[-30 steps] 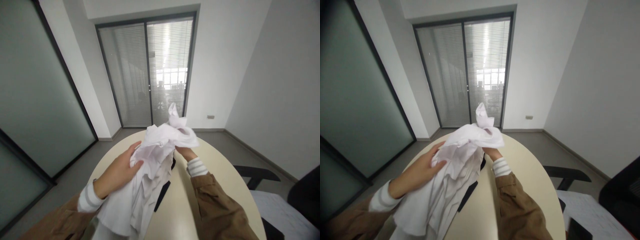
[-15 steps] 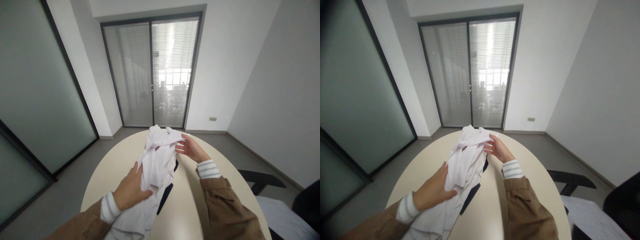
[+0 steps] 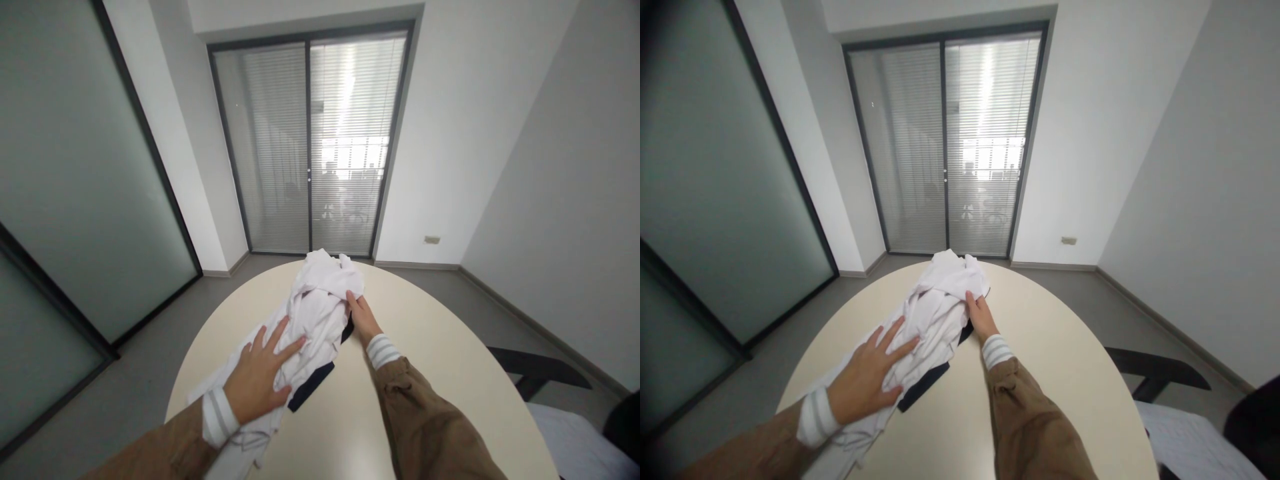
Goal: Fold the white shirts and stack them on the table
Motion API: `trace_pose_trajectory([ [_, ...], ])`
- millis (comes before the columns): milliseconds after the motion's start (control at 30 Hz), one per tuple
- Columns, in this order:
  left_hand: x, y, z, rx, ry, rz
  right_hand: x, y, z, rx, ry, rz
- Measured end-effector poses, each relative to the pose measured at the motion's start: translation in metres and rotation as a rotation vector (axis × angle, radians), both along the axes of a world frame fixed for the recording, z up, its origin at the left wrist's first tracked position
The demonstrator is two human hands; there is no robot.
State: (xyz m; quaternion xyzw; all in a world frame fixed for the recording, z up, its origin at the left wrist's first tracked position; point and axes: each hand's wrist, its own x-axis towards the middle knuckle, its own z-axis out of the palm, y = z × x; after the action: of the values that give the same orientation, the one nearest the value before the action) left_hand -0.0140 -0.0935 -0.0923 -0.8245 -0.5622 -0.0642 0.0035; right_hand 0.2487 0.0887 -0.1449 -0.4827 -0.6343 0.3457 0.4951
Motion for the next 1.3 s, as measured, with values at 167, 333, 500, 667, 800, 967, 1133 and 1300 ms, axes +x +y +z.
trace_pose_trajectory([
  [167, -0.029, 0.039, 0.002, 0.029, 0.022, -0.028, 0.003, 0.005, -0.016, 0.007, 0.107, -0.12],
  [333, -0.064, 0.072, 0.009, 0.021, 0.053, -0.026, 0.007, -0.001, -0.024, -0.041, -0.104, -0.114],
  [500, -0.08, 0.097, 0.014, -0.033, 0.074, 0.117, 0.006, -0.011, -0.019, 0.076, -0.505, 0.048],
  [667, -0.046, 0.102, -0.011, 0.091, 0.079, 0.344, 0.006, -0.015, -0.013, 0.108, -0.6, 0.05],
  [800, -0.035, 0.107, -0.036, 0.249, 0.092, 0.441, 0.006, -0.015, -0.012, 0.137, -0.606, 0.066],
  [967, -0.069, 0.132, -0.043, 0.25, 0.059, 0.469, 0.008, -0.014, -0.016, 0.192, -0.609, 0.094],
  [1133, -0.093, 0.155, -0.048, 0.268, 0.082, 0.501, 0.008, -0.01, -0.023, 0.221, -0.604, 0.08],
  [1300, -0.087, 0.152, -0.052, 0.322, 0.002, 0.488, 0.009, -0.01, -0.026, 0.224, -0.63, 0.091],
])
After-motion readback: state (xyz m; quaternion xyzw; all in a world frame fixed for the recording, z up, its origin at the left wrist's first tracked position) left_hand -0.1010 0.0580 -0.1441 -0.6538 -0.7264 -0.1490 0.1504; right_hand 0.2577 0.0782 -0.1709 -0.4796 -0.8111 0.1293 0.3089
